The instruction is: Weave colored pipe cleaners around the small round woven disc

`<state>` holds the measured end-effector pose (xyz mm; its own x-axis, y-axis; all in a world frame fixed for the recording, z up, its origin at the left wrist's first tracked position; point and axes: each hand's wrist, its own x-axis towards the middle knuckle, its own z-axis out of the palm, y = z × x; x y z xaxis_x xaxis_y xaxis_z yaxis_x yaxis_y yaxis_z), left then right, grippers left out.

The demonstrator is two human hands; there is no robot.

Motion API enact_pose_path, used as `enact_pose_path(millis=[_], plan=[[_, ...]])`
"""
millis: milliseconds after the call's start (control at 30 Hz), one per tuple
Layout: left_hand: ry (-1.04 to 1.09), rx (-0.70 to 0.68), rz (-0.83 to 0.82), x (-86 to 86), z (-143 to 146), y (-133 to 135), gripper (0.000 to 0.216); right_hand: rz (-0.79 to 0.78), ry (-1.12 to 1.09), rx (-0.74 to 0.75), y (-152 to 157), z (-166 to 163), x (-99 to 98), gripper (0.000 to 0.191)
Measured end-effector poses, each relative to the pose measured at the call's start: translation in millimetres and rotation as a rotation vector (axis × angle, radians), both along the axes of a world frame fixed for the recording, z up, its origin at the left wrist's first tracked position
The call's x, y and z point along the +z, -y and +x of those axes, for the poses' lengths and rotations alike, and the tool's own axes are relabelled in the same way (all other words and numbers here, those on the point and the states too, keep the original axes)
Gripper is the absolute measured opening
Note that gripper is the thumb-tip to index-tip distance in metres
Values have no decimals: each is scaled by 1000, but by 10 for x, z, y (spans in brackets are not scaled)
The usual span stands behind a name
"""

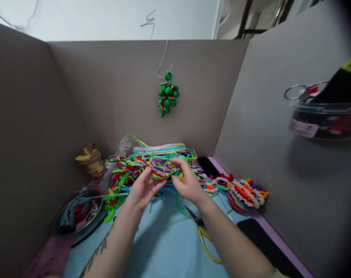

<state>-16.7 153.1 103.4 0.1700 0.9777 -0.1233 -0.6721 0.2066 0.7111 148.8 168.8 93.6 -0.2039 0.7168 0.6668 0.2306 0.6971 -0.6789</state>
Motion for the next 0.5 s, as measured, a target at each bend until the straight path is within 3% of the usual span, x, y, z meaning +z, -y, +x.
enact_pose_path(millis=[100,267,367,500], plan=[[63,-8,-80,22,-19,-34,27,18,-45,-68,-50,39,5,38],[99,-5,-71,-18,11,-46,23,46,-13,-61,-3,-22,44,25],[-9,50,33,-52,75,-1,24,-1,19,-34,48,-76,68,24],[-221,139,154,-64,159,66,50,-98,-1,-15,66,-109,69,9]])
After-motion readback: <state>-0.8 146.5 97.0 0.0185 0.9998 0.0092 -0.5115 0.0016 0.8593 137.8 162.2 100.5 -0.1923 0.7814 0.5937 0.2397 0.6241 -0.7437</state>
